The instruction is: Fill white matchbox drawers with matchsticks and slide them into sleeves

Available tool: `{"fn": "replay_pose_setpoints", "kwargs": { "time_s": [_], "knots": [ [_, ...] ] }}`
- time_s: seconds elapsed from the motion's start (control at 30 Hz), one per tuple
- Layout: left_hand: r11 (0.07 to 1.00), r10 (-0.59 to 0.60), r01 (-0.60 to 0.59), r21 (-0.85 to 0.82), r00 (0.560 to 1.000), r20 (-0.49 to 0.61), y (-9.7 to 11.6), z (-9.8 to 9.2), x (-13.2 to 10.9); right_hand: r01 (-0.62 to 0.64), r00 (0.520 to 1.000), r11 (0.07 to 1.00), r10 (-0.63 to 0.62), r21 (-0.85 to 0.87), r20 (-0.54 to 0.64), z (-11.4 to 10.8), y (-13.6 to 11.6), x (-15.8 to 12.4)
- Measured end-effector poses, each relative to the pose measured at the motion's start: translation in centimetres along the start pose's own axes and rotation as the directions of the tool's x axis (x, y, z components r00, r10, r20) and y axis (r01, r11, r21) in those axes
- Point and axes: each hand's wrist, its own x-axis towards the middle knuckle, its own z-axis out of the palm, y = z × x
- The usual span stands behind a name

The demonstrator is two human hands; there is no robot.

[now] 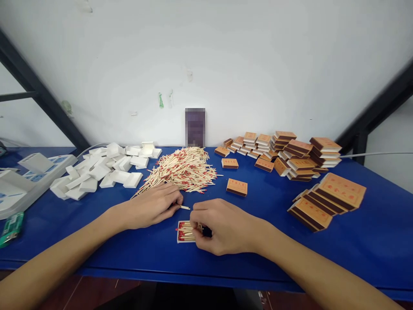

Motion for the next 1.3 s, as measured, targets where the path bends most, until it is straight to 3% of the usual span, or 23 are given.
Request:
{"fn": "replay_pose_setpoints", "kwargs": {
  "time_s": [0.4,0.63,0.8,0.9,0.97,1.17,1.3],
  "knots": [
    [1.000,0.009,-0.009,0.011,1.000,0.009,-0.2,0.1,0.0,-0.004,1.000,0.999,0.004,-0.055,-0.008,-0.5,0.1,-0.3],
    [0.994,-0.010,0.003,-0.106,0.998,-0.060,0.1,-0.5,0.0,-0.033,0.999,0.998,0.031,-0.047,-0.031,-0.3,0.3,0.2],
    [0.979,-0.034,0.021,-0.205,0.998,-0.059,0.9,-1.0,0.0,0.009,0.983,0.998,-0.019,-0.056,-0.182,0.2,0.9,0.2],
    [0.967,-0.018,0.003,-0.255,0.998,-0.057,1.5,-1.0,0.0,0.087,0.932,0.993,-0.108,-0.076,-0.346,0.2,0.9,-0.1],
    [0.961,-0.006,-0.011,-0.277,0.998,-0.059,1.7,-0.8,0.1,0.099,0.910,0.991,-0.126,-0.088,-0.394,-0.1,0.9,-0.3],
    [0.966,0.010,-0.027,-0.259,0.998,-0.066,1.4,-0.4,0.0,0.002,0.974,0.997,-0.018,-0.073,-0.228,-0.6,1.1,-0.5],
    [0.980,0.029,-0.043,-0.195,0.997,-0.075,0.7,-0.6,-0.2,-0.063,0.991,0.996,0.054,-0.070,-0.122,-0.7,1.3,-0.4]
  ]
}}
